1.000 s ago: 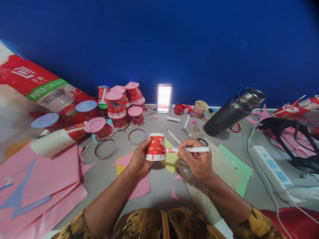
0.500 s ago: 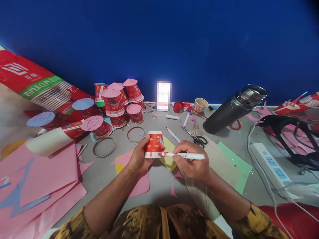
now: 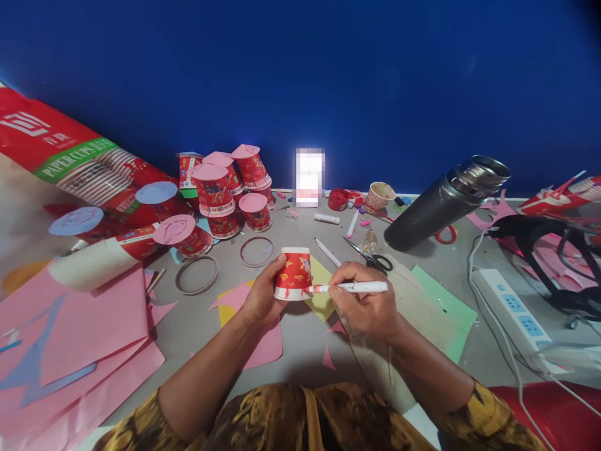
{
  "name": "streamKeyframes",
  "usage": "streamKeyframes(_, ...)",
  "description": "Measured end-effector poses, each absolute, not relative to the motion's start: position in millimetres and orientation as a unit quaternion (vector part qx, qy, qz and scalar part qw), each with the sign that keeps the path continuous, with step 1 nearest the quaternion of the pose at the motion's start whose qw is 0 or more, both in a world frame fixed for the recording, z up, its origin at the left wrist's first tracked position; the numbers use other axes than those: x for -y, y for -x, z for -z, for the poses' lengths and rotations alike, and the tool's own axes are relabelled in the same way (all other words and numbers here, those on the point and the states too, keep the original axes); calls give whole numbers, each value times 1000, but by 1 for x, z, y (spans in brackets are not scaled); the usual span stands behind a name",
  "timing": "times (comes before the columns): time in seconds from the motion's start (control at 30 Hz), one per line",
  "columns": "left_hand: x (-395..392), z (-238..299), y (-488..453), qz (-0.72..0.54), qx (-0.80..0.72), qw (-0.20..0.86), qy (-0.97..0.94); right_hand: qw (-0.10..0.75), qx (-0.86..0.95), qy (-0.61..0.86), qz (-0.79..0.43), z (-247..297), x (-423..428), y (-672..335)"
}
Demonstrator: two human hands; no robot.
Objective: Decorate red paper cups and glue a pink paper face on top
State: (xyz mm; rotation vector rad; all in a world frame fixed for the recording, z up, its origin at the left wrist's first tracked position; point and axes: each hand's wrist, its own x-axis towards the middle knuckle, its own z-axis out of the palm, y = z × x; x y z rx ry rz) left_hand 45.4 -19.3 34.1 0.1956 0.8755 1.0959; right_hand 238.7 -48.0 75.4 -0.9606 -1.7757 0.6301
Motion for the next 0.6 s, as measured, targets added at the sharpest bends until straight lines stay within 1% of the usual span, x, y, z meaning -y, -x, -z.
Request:
streamKeyframes(0.13, 19, -34, -45, -500, -402, 761, -94, 466, 736, 399, -287, -74, 48, -239)
streamKeyframes(0.3, 20, -37, -45, -497, -404, 763, -95, 493, 722, 406, -265, -73, 48, -239)
streamKeyframes(0.47, 20, -37, -45, -497, -401, 763, -97, 472, 737, 392, -283, -74, 48, -239)
streamKeyframes(0.6, 19, -37, -45, -498, -394, 766, -100, 486, 723, 409, -273, -73, 48, -239)
